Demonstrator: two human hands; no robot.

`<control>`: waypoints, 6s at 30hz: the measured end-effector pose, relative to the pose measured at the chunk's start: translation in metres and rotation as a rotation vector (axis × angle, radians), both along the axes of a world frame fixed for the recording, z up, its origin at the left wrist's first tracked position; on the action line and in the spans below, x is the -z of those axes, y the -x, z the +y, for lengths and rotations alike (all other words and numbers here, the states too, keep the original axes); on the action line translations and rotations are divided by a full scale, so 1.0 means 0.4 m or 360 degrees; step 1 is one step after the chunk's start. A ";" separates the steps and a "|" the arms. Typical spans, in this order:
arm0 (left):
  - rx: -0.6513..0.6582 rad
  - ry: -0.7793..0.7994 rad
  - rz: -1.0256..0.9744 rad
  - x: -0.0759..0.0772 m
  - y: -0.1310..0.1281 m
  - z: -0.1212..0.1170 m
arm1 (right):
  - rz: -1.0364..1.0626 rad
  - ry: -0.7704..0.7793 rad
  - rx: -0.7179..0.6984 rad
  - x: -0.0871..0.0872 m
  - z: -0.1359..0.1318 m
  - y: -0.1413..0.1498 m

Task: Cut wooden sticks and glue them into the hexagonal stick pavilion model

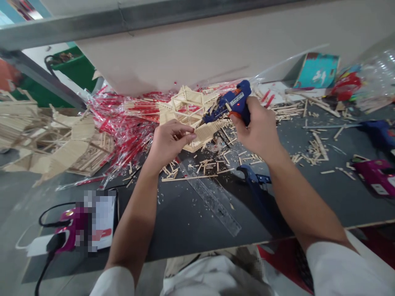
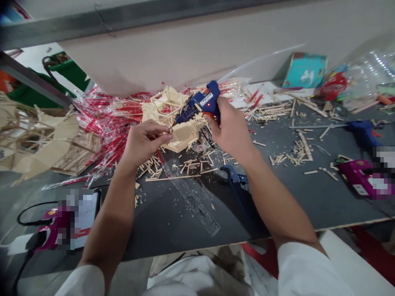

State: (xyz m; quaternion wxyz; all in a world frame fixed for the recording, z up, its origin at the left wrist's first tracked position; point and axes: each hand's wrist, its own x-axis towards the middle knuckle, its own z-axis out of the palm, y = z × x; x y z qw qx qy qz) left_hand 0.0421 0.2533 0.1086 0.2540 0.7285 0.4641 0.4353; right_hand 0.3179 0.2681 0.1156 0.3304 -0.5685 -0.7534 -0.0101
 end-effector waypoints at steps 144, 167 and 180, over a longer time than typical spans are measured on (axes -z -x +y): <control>-0.0074 0.1082 -0.1612 -0.033 -0.083 -0.030 | 0.0184 -0.0169 0.0118 0.057 0.025 0.019; -0.0006 0.1129 -0.1540 -0.044 -0.068 -0.028 | 0.0215 -0.0062 0.0117 0.051 0.027 0.012; 0.0057 0.0704 -0.1134 -0.088 -0.009 -0.041 | 0.0293 -0.0180 0.0350 -0.015 0.057 -0.113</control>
